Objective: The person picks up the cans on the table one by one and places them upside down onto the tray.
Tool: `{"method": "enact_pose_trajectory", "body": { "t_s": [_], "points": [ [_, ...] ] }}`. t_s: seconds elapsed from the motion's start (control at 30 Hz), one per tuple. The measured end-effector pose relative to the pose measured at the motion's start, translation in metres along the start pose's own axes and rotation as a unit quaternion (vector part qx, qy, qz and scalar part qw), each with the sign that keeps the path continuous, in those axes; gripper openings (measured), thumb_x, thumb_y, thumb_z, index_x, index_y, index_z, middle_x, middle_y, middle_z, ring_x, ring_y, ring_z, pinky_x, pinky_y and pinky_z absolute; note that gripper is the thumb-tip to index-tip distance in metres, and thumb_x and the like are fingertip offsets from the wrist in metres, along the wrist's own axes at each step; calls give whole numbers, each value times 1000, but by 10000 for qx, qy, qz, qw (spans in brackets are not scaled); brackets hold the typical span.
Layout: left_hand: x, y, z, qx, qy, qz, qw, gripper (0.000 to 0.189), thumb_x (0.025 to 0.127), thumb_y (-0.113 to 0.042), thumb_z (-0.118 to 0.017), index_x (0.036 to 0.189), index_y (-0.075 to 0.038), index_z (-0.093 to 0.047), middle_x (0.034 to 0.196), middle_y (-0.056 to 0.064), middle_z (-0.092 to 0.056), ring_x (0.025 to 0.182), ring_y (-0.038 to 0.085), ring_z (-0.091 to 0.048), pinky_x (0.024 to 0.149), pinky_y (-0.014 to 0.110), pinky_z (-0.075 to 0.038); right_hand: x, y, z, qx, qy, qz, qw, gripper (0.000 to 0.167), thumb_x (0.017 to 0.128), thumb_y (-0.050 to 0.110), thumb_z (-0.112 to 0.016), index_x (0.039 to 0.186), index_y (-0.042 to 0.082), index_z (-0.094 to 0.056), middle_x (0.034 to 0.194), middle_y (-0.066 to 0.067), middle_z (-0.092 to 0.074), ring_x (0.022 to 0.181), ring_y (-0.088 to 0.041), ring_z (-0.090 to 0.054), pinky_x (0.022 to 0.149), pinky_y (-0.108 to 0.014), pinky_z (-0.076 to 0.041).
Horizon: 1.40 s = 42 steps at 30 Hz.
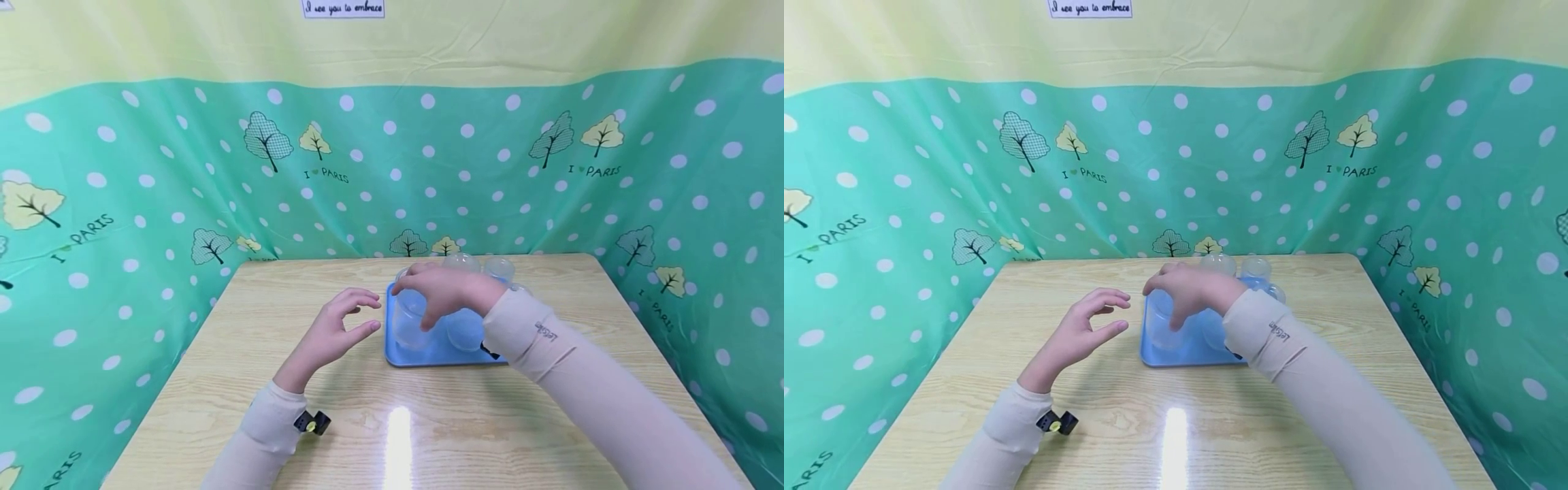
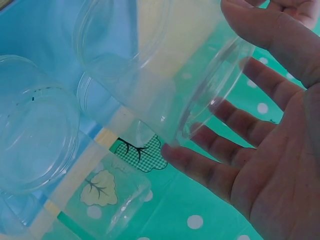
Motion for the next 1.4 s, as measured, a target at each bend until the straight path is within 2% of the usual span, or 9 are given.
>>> {"method": "enact_pose_trajectory", "body": {
  "t_s": [0.37,0.67,0.9,1.0,1.23,1.4],
  "points": [
    [0,-1,3,187,10,-29,9998,27,94,-27,-77,119,-21,-70,133,-4,-62,127,17,-57,100,46,-55,6,3,-4,-104,26,-64,9999,78,78,27,-89,147,36,-52,155,-3,-44,129,-24,-53,87,-39,-57],
    [1,-3,3,259,0,-96,9996,27,95,-27,-76,120,-22,-69,133,-1,-63,127,21,-58,98,48,-55,10,4,-12,-239,90,-11,9997,79,78,26,-90,147,35,-52,152,-3,-45,127,-23,-51,81,-33,-55],
    [0,-2,4,190,29,0,9998,26,95,-28,-76,119,-24,-69,132,-4,-62,127,18,-57,100,52,-54,12,5,-16,-395,75,-52,9992,80,76,26,-90,146,36,-53,151,-4,-47,122,-22,-53,75,-32,-55],
    [1,-2,3,153,25,-19,9999,25,94,-27,-76,118,-23,-69,133,-4,-62,127,18,-57,100,54,-54,13,5,-18,-441,47,-59,9990,81,76,26,-90,146,36,-53,151,-4,-47,123,-22,-53,75,-32,-55],
    [1,-2,3,176,42,35,9998,26,95,-27,-76,119,-24,-69,133,-6,-62,128,15,-56,101,46,-54,16,3,-22,-460,22,-98,9989,81,75,27,-91,146,38,-53,153,-3,-45,126,-23,-50,74,-33,-55],
    [0,-2,3,192,60,14,9998,26,95,-27,-76,119,-24,-69,133,-5,-62,128,17,-57,100,49,-54,16,5,-22,-460,58,-75,9989,81,76,26,-91,147,36,-54,152,-4,-46,127,-24,-49,74,-33,-56]
  ]
}}
Point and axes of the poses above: each hand's wrist, its own x-axis towards the middle knuckle, its own z-axis out of the back of the hand, y = z × x, the point moved 2 cm from there along x, towards the middle knuckle
